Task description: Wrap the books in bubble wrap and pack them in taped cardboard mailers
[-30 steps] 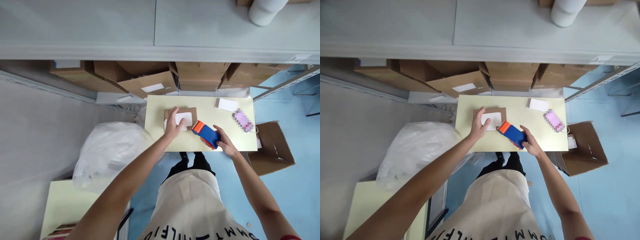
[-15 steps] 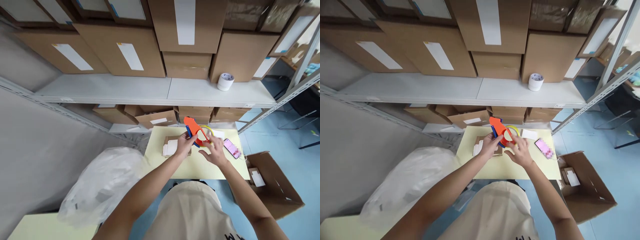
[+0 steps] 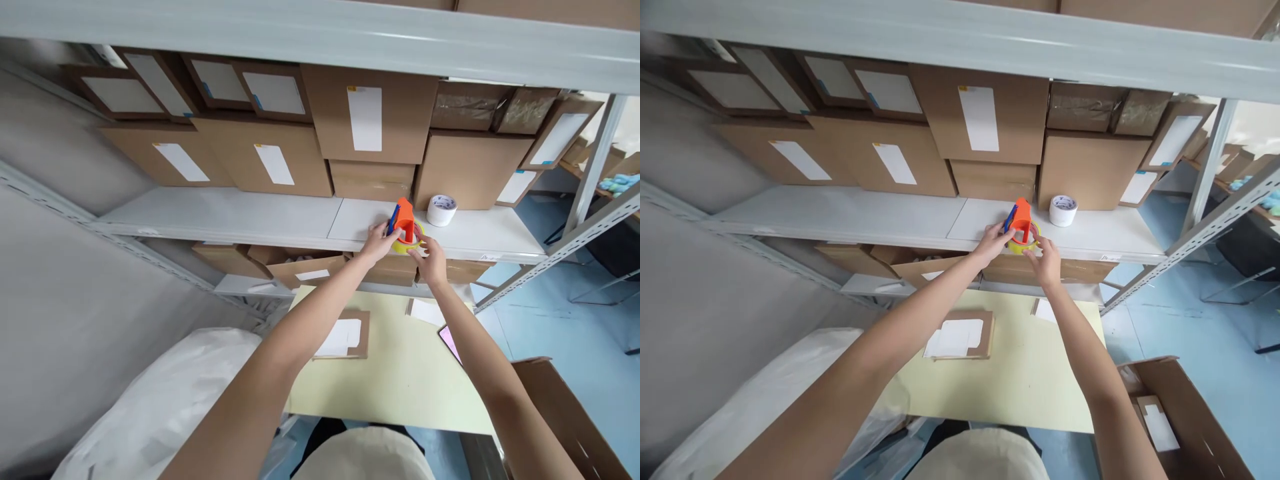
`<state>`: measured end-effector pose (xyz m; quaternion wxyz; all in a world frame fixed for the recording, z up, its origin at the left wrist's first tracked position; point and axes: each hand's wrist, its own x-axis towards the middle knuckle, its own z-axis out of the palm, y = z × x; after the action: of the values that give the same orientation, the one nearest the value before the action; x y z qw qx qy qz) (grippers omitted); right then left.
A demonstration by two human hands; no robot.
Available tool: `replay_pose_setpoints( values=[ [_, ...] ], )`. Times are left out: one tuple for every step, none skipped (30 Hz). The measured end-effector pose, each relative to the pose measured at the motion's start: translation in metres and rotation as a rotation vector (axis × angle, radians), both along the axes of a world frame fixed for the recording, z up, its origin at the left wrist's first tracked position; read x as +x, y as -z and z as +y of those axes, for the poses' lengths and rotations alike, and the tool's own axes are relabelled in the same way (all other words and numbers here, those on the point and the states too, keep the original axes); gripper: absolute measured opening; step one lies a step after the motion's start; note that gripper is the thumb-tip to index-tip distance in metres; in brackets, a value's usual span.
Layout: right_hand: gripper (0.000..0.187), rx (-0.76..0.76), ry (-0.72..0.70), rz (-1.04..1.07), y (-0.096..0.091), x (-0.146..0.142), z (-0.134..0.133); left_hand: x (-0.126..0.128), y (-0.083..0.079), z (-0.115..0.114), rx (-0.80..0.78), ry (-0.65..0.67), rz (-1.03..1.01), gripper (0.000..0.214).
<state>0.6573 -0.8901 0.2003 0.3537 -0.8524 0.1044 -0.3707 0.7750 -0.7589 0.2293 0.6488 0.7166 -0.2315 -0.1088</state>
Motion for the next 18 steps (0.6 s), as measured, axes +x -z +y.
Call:
replay_pose_setpoints(
  values=[
    [0.049, 0.002, 0.008, 0.012, 0.001, 0.009, -0.003, 0.009, 0.003, -0.005, 0.021, -0.009, -0.033, 0.038],
    [0.048, 0.001, 0.015, 0.025, 0.002, 0.017, -0.006, 0.018, 0.006, -0.009, 0.031, -0.007, -0.059, 0.036],
    [0.048, -0.003, 0.02, 0.04, 0.004, 0.024, -0.009, 0.026, 0.01, -0.011, 0.034, 0.002, -0.078, 0.035],
    [0.047, -0.008, 0.025, 0.058, 0.006, 0.031, -0.011, 0.033, 0.014, -0.014, 0.034, 0.011, -0.095, 0.035],
    [0.047, -0.012, 0.031, 0.079, 0.008, 0.037, -0.013, 0.039, 0.019, -0.015, 0.031, 0.013, -0.113, 0.036],
    [0.047, -0.014, 0.038, 0.1, 0.01, 0.043, -0.014, 0.045, 0.023, -0.016, 0.027, 0.009, -0.134, 0.037],
    [0.047, -0.014, 0.046, 0.117, 0.013, 0.048, -0.016, 0.05, 0.026, -0.018, 0.023, 0.001, -0.155, 0.037],
    [0.047, -0.015, 0.05, 0.132, 0.014, 0.053, -0.017, 0.054, 0.03, -0.019, 0.018, -0.006, -0.176, 0.038],
    [0.046, -0.019, 0.051, 0.142, 0.015, 0.058, -0.017, 0.057, 0.032, -0.02, 0.014, -0.008, -0.193, 0.039],
    [0.046, -0.027, 0.049, 0.149, 0.015, 0.061, -0.018, 0.058, 0.034, -0.021, 0.013, -0.003, -0.203, 0.04],
    [0.046, -0.04, 0.045, 0.155, 0.014, 0.063, -0.018, 0.058, 0.035, -0.021, 0.016, 0.004, -0.205, 0.042],
    [0.048, -0.058, 0.043, 0.158, 0.014, 0.062, -0.017, 0.057, 0.036, -0.019, 0.022, 0.01, -0.201, 0.045],
    [0.052, -0.08, 0.048, 0.154, 0.014, 0.058, -0.016, 0.053, 0.037, -0.015, 0.03, 0.009, -0.199, 0.048],
    [0.057, -0.106, 0.06, 0.141, 0.016, 0.052, -0.015, 0.047, 0.04, -0.007, 0.038, 0.003, -0.208, 0.051],
    [0.061, -0.131, 0.077, 0.117, 0.021, 0.041, -0.012, 0.039, 0.044, 0.006, 0.046, -0.007, -0.234, 0.053],
    [0.063, -0.153, 0.092, 0.088, 0.029, 0.027, -0.007, 0.029, 0.051, 0.024, 0.053, -0.021, -0.279, 0.053],
    [0.063, -0.167, 0.102, 0.063, 0.041, 0.01, -0.001, 0.017, 0.061, 0.048, 0.063, -0.033, -0.333, 0.053],
    [0.061, -0.17, 0.103, 0.051, 0.057, -0.011, 0.008, 0.004, 0.074, 0.076, 0.077, -0.05, -0.393, 0.051]
  ],
)
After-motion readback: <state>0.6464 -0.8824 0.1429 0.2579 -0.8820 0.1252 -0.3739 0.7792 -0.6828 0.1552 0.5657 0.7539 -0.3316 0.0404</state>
